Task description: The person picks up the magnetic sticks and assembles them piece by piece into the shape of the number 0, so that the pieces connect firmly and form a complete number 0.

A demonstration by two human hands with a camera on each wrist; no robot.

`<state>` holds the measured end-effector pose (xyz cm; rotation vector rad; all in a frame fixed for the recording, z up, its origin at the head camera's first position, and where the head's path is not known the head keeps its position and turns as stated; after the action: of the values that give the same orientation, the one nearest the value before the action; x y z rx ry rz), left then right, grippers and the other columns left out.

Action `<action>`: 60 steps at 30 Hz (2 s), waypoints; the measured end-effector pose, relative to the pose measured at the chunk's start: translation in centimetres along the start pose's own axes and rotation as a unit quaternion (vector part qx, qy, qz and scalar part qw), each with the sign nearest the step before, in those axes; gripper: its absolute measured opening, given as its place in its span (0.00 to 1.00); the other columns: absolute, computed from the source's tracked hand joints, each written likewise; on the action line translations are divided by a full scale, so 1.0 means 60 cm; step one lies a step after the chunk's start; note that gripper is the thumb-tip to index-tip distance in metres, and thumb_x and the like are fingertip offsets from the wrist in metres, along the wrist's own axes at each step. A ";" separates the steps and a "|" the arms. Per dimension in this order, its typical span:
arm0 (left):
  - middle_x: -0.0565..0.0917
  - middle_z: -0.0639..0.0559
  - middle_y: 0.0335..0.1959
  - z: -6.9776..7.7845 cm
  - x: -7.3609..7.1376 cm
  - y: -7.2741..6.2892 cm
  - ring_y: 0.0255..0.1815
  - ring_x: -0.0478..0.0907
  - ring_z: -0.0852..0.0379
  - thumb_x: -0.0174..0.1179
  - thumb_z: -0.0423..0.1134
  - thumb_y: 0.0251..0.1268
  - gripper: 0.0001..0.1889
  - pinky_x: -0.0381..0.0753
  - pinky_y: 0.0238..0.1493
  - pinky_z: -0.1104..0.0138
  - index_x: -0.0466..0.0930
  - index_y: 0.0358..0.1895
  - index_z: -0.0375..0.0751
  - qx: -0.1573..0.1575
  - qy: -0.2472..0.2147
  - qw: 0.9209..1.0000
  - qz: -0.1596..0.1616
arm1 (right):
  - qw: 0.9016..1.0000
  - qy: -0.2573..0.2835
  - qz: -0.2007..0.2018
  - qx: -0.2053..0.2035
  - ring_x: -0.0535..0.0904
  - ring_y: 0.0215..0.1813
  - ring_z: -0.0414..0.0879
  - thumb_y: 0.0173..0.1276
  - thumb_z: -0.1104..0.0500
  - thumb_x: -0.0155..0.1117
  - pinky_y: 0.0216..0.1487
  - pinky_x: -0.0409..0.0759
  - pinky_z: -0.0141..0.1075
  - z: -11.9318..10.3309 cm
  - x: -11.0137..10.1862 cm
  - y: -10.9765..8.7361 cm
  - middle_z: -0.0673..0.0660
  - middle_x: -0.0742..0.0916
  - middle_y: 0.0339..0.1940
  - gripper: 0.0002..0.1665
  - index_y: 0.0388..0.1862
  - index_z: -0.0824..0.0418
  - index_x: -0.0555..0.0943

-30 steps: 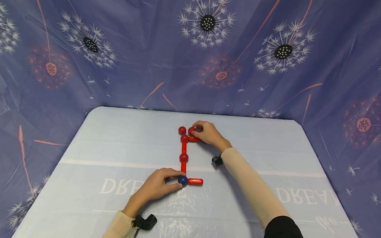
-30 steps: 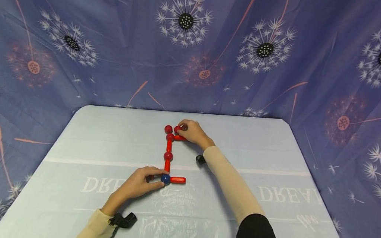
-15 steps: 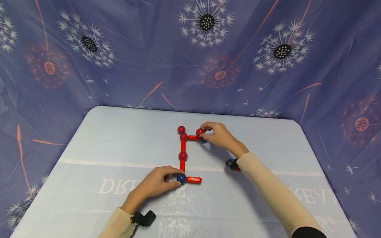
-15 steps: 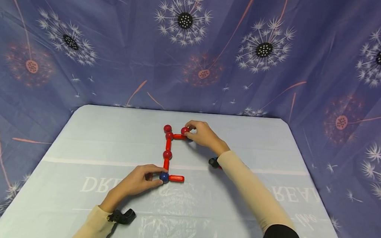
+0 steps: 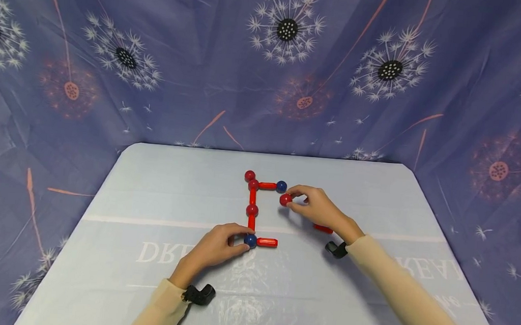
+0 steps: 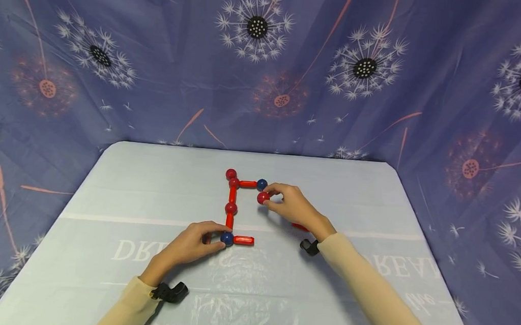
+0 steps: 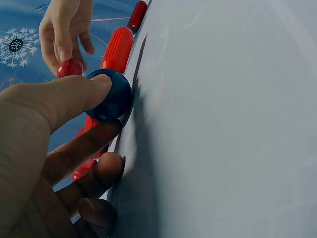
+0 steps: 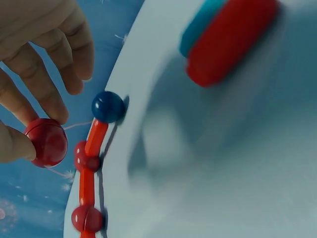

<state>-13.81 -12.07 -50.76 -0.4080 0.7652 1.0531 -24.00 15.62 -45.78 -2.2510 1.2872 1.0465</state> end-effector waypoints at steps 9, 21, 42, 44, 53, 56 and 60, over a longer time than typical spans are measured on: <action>0.86 0.61 0.48 0.001 -0.003 0.007 0.30 0.72 0.64 0.71 0.43 0.65 0.20 0.73 0.32 0.70 0.85 0.60 0.56 -0.009 0.002 1.000 0.001 | 1.000 0.013 -0.003 -0.016 0.86 0.54 0.49 0.70 0.56 0.72 0.51 0.83 0.48 -0.009 0.030 -0.057 0.49 0.90 0.49 0.15 0.55 0.54 0.85; 0.86 0.61 0.48 -0.001 -0.001 0.007 0.30 0.72 0.63 0.71 0.43 0.66 0.19 0.74 0.32 0.69 0.85 0.60 0.57 -0.027 -0.004 1.000 0.008 | 1.000 0.021 -0.017 -0.015 0.84 0.46 0.42 0.70 0.56 0.71 0.45 0.82 0.35 -0.005 0.064 -0.100 0.47 0.90 0.47 0.15 0.55 0.53 0.85; 0.85 0.61 0.46 -0.002 0.002 0.006 0.27 0.71 0.65 0.71 0.43 0.66 0.19 0.73 0.29 0.70 0.85 0.60 0.57 -0.030 -0.011 0.999 0.005 | 0.999 0.017 -0.044 0.008 0.79 0.41 0.41 0.69 0.54 0.72 0.41 0.79 0.32 -0.008 0.083 -0.111 0.45 0.88 0.47 0.15 0.53 0.53 0.85; 0.85 0.61 0.46 -0.001 0.002 0.006 0.27 0.71 0.65 0.70 0.43 0.66 0.19 0.73 0.29 0.70 0.85 0.60 0.56 -0.027 -0.012 1.000 0.003 | 0.999 0.015 -0.050 0.012 0.78 0.40 0.40 0.69 0.54 0.72 0.41 0.79 0.31 -0.008 0.083 -0.111 0.44 0.88 0.46 0.15 0.53 0.53 0.85; 0.85 0.61 0.45 -0.001 0.003 0.006 0.27 0.71 0.65 0.71 0.43 0.66 0.19 0.72 0.29 0.70 0.85 0.60 0.56 -0.025 -0.015 1.000 0.008 | 0.996 0.013 -0.090 0.005 0.83 0.49 0.43 0.70 0.54 0.71 0.51 0.83 0.37 -0.011 0.067 -0.097 0.47 0.88 0.48 0.19 0.58 0.57 0.84; 0.85 0.61 0.45 -0.003 0.003 0.005 0.27 0.71 0.65 0.71 0.43 0.66 0.19 0.72 0.29 0.70 0.85 0.60 0.56 -0.026 -0.016 1.000 0.009 | 0.994 0.005 -0.105 -0.004 0.83 0.51 0.46 0.72 0.55 0.68 0.53 0.83 0.42 -0.017 0.056 -0.084 0.50 0.88 0.51 0.21 0.61 0.60 0.82; 0.85 0.61 0.45 -0.004 0.002 0.004 0.28 0.71 0.66 0.71 0.43 0.66 0.19 0.72 0.30 0.71 0.86 0.60 0.56 -0.026 -0.018 0.999 0.014 | 0.993 -0.002 -0.113 -0.016 0.84 0.52 0.49 0.73 0.54 0.68 0.53 0.83 0.46 -0.028 0.041 -0.055 0.54 0.88 0.50 0.25 0.65 0.62 0.80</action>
<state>-14.07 -12.05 -51.02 -0.4224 0.7155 1.1049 -19.73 14.89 -46.67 -2.3502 0.9911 0.9941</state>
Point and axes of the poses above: each hand's wrist, its own y-axis towards the middle knuckle, its own x-axis out of the palm, z = x × y, the point moved 3 cm from there along y, towards the middle knuckle
